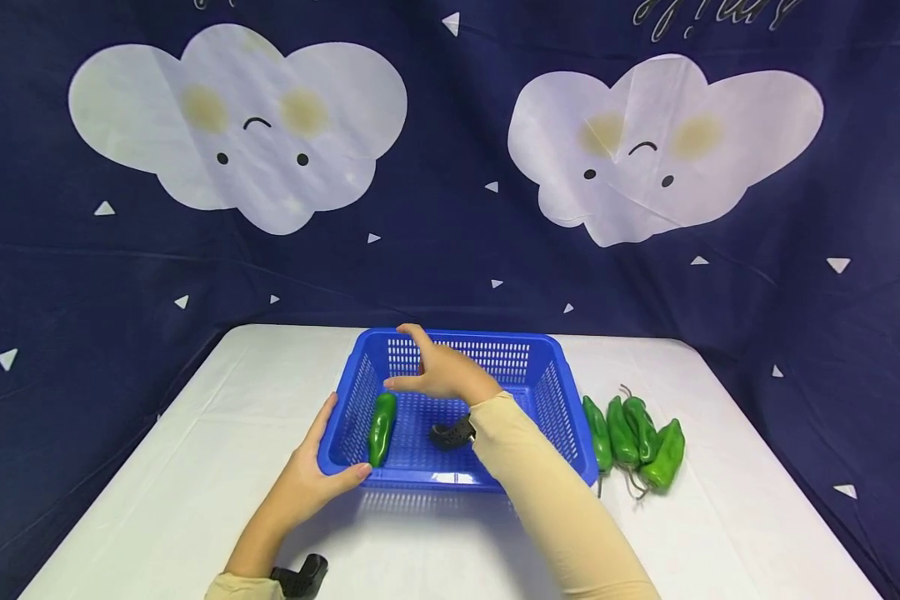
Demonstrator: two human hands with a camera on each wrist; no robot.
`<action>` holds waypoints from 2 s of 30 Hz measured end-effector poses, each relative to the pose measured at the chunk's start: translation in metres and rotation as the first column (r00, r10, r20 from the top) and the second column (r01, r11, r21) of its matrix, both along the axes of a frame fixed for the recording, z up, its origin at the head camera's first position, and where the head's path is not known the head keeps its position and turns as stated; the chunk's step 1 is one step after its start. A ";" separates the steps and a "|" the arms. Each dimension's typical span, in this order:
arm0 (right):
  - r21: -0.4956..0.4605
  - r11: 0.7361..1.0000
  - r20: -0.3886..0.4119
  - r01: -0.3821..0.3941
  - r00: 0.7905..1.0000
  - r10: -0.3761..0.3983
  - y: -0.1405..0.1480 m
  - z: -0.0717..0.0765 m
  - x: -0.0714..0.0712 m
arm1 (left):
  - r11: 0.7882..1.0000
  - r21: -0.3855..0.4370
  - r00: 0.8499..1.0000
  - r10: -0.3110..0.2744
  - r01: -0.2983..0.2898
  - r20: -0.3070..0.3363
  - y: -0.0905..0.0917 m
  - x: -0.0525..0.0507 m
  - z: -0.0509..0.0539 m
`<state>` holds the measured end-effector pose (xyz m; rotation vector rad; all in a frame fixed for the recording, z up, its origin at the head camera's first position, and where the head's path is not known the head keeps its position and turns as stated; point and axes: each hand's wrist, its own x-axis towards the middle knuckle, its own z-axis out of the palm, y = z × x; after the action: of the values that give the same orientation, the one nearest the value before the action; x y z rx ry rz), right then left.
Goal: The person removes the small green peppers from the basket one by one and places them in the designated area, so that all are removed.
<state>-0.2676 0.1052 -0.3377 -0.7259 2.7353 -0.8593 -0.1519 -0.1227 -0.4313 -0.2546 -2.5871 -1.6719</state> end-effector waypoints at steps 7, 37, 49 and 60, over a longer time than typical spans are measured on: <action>0.020 0.999 0.055 -0.046 0.997 0.045 -0.018 -0.011 0.001 | 1.000 -0.011 1.000 0.000 0.000 -0.011 -0.001 0.000 -0.001; 0.248 0.965 0.203 -0.084 0.979 0.033 -0.044 -0.043 0.002 | 0.999 0.026 1.000 -0.022 0.022 0.001 -0.002 -0.001 -0.002; 0.270 0.957 0.258 -0.105 0.965 0.033 -0.045 -0.047 0.003 | 1.000 0.009 0.999 -0.029 0.029 -0.013 -0.002 -0.002 -0.004; 0.232 0.966 0.272 -0.116 0.961 0.050 -0.045 -0.055 -0.001 | 1.000 -0.019 1.000 -0.003 0.003 0.002 -0.001 -0.001 -0.001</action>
<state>-0.2687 0.0607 -0.3926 -0.6222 2.4927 -0.5406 -0.1524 -0.1242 -0.4321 -0.2582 -2.6060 -1.6506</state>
